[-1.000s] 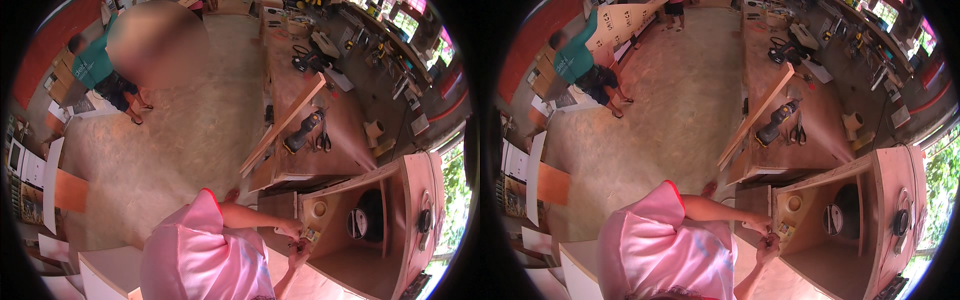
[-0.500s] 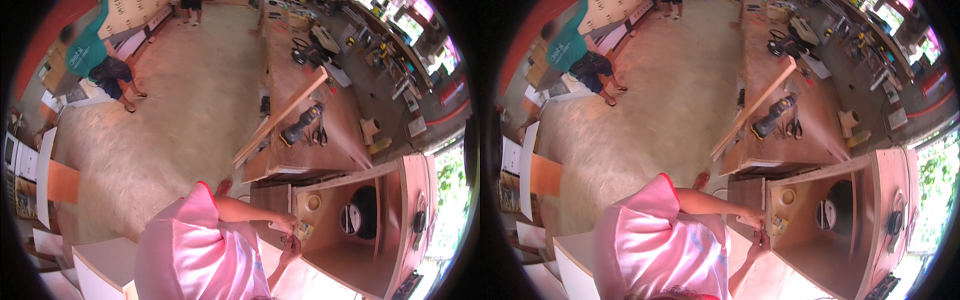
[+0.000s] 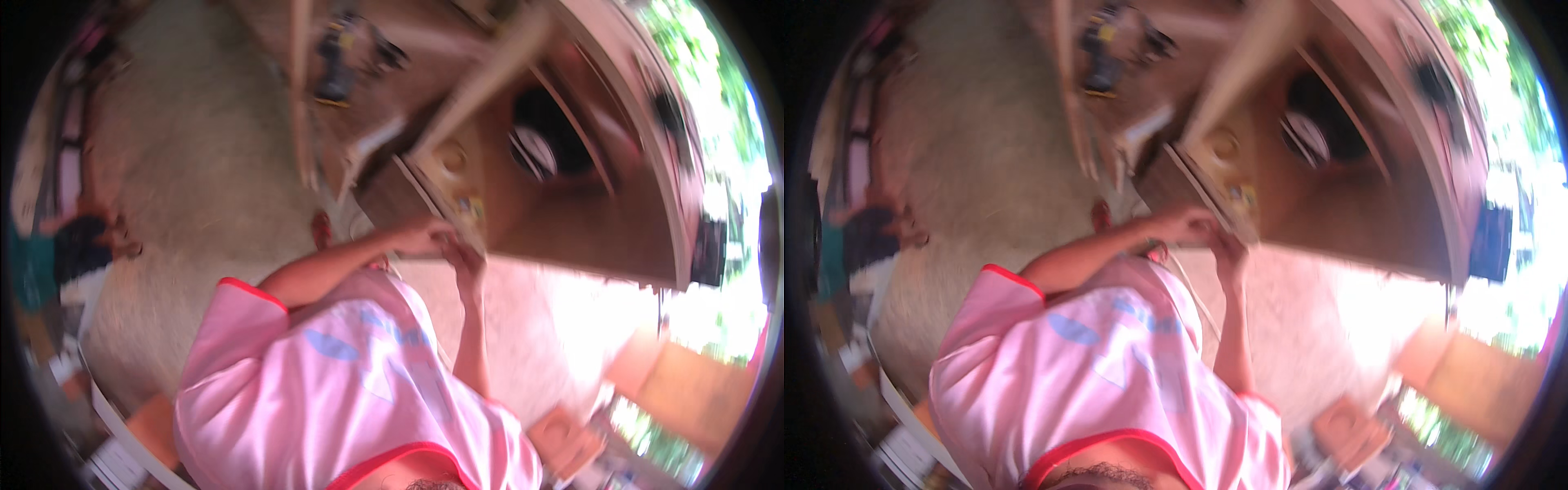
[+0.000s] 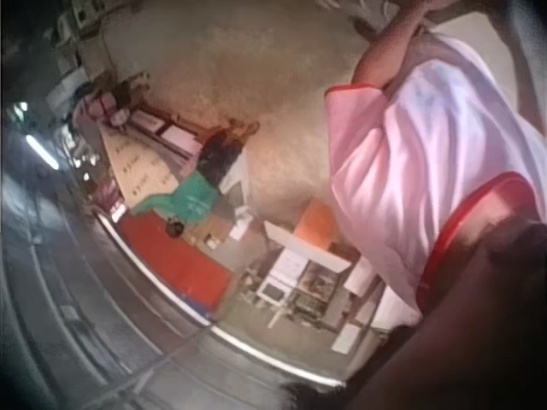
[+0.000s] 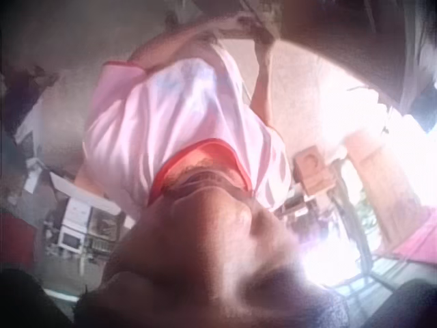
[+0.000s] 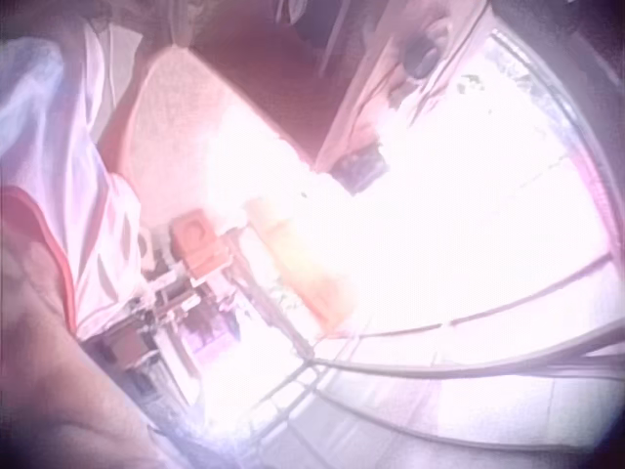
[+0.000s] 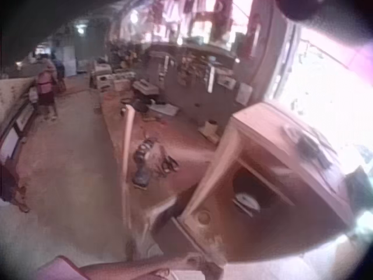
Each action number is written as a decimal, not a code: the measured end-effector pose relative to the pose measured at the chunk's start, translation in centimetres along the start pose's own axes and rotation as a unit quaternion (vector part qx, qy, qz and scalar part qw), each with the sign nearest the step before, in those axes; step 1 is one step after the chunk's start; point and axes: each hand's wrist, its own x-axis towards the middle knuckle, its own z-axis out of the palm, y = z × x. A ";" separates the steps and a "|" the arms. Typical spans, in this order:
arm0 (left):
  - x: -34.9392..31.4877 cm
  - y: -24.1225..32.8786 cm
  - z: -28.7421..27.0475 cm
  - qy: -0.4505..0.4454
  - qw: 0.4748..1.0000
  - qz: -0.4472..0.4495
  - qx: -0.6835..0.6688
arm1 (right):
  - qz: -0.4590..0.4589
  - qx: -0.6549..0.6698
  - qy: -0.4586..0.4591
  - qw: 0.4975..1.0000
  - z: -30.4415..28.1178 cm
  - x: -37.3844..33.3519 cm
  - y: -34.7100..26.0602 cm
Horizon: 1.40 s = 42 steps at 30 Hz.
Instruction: The person attaches a small wooden piece to a larger wooden structure using a drill. They then walk to a workbench, open a drawer, and retrieve a small yellow object, which they place on the bench.
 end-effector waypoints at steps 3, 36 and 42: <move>-0.2 1.0 -1.1 -0.019 0.999 -0.001 -0.042 | -0.004 0.083 -0.064 0.994 -1.0 -0.1 -0.4; 1.6 1.3 -2.7 -0.110 0.985 -0.092 -0.100 | 0.023 0.139 -0.116 0.983 -0.2 0.3 1.0; 1.2 0.4 -2.6 -0.073 0.978 -0.101 -0.169 | 0.030 0.141 -0.096 0.985 0.4 0.9 0.5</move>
